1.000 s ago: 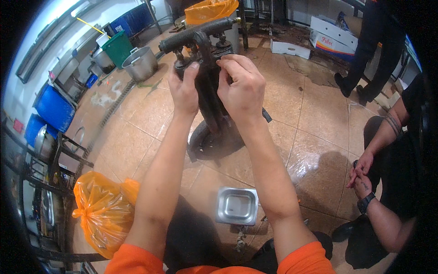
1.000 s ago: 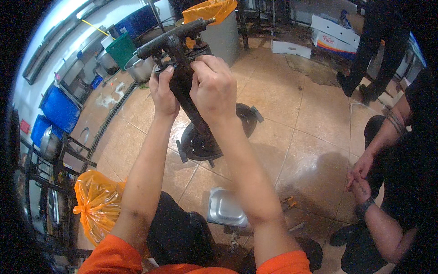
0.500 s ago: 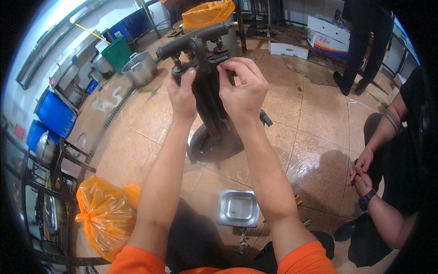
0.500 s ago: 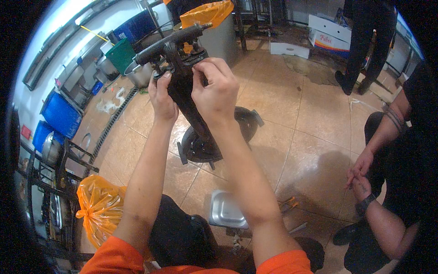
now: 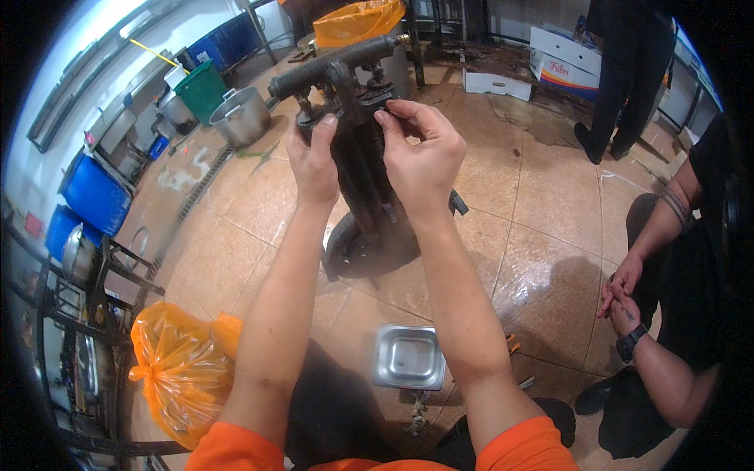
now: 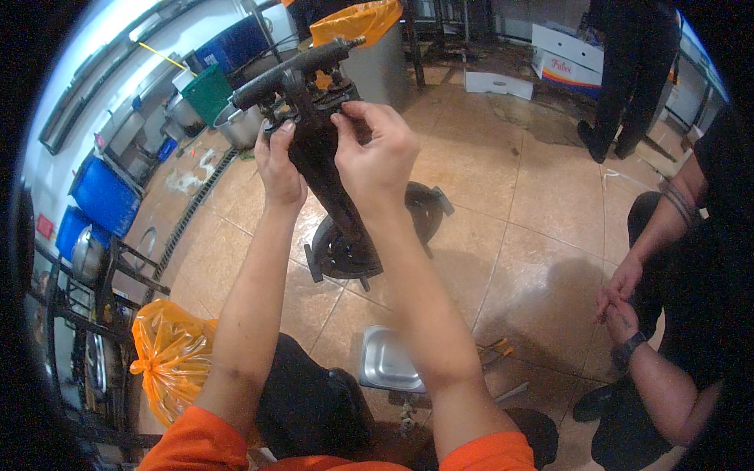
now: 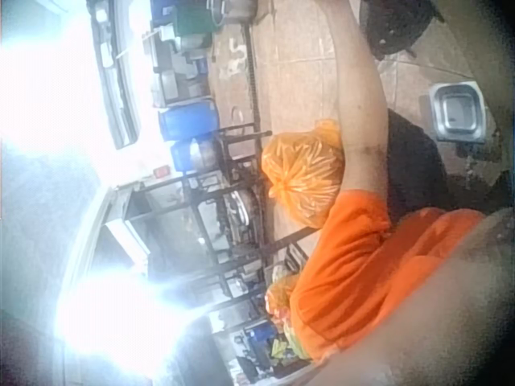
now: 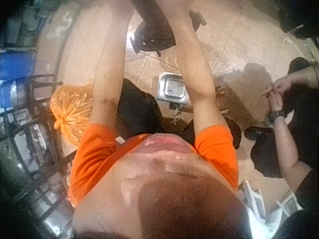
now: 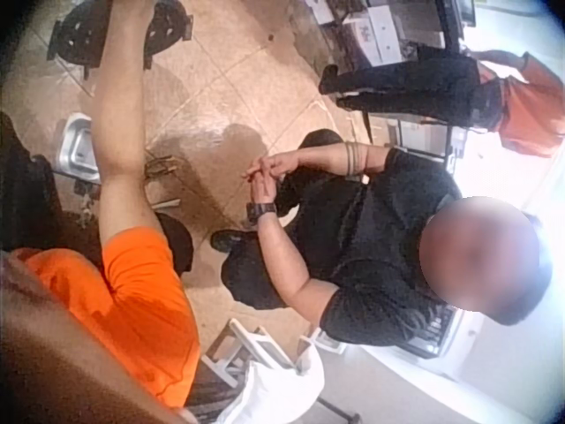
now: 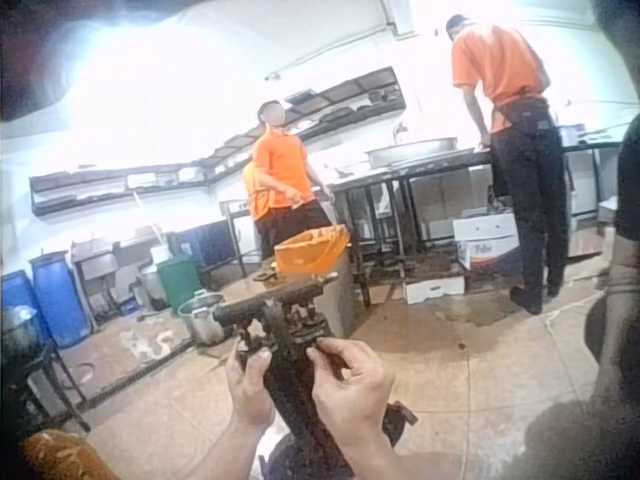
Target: The person assembles a mechanical part by attaching a smaller component to a larger cylindrical object. They use a cloth to wipe the part and then secure it with a bolt.
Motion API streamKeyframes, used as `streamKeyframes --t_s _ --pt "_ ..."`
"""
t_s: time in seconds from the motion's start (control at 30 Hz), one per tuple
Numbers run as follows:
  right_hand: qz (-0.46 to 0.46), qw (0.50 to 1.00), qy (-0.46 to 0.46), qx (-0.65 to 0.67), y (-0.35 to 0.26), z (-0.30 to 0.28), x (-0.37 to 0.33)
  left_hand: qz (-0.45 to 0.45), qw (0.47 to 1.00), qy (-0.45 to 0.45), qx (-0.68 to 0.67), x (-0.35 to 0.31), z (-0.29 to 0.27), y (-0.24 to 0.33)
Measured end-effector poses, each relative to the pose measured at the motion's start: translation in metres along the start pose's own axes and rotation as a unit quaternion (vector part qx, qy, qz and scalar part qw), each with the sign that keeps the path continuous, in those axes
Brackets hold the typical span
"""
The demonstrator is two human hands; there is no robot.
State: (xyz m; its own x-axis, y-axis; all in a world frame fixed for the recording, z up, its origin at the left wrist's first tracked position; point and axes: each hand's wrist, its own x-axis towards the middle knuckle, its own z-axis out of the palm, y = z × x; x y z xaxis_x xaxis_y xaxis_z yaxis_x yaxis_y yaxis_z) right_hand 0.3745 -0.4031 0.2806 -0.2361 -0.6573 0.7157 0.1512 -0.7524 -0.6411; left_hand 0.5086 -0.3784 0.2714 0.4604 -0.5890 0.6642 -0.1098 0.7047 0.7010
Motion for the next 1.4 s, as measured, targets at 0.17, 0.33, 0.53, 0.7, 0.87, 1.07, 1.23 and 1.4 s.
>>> streamKeyframes --t_s 0.17,0.33,0.53,0.7,0.87,1.07,1.23,1.4 --pt "0.06 0.998 -0.027 0.018 0.002 0.001 -0.001 -0.002 1.0 -0.005 -0.002 0.001 -0.002 0.0" --pt "-0.058 0.997 -0.026 -0.042 -0.002 0.0 0.001 0.004 1.0 0.007 -0.016 0.001 0.001 0.002" --pt "-0.154 0.981 -0.05 -0.106 -0.001 0.001 -0.001 -0.003 1.0 -0.008 0.002 0.001 -0.004 0.001" --pt "-0.204 0.966 -0.05 -0.151 0.004 0.001 0.001 -0.008 1.0 -0.011 -0.023 0.001 0.0 0.004" --pt "-0.225 0.964 -0.045 -0.136 0.008 0.003 0.002 -0.005 1.0 -0.006 -0.005 0.002 -0.004 0.002" --pt "-0.111 0.989 -0.02 -0.091 0.003 0.007 -0.005 -0.006 1.0 0.006 -0.008 0.003 -0.008 0.0" --pt "-0.092 0.994 0.007 -0.057 0.006 0.011 -0.005 -0.008 1.0 0.004 -0.016 0.001 -0.002 0.003" --pt "-0.09 0.995 0.013 -0.03 0.003 0.011 -0.003 -0.004 1.0 0.005 0.0 0.001 -0.002 0.005"
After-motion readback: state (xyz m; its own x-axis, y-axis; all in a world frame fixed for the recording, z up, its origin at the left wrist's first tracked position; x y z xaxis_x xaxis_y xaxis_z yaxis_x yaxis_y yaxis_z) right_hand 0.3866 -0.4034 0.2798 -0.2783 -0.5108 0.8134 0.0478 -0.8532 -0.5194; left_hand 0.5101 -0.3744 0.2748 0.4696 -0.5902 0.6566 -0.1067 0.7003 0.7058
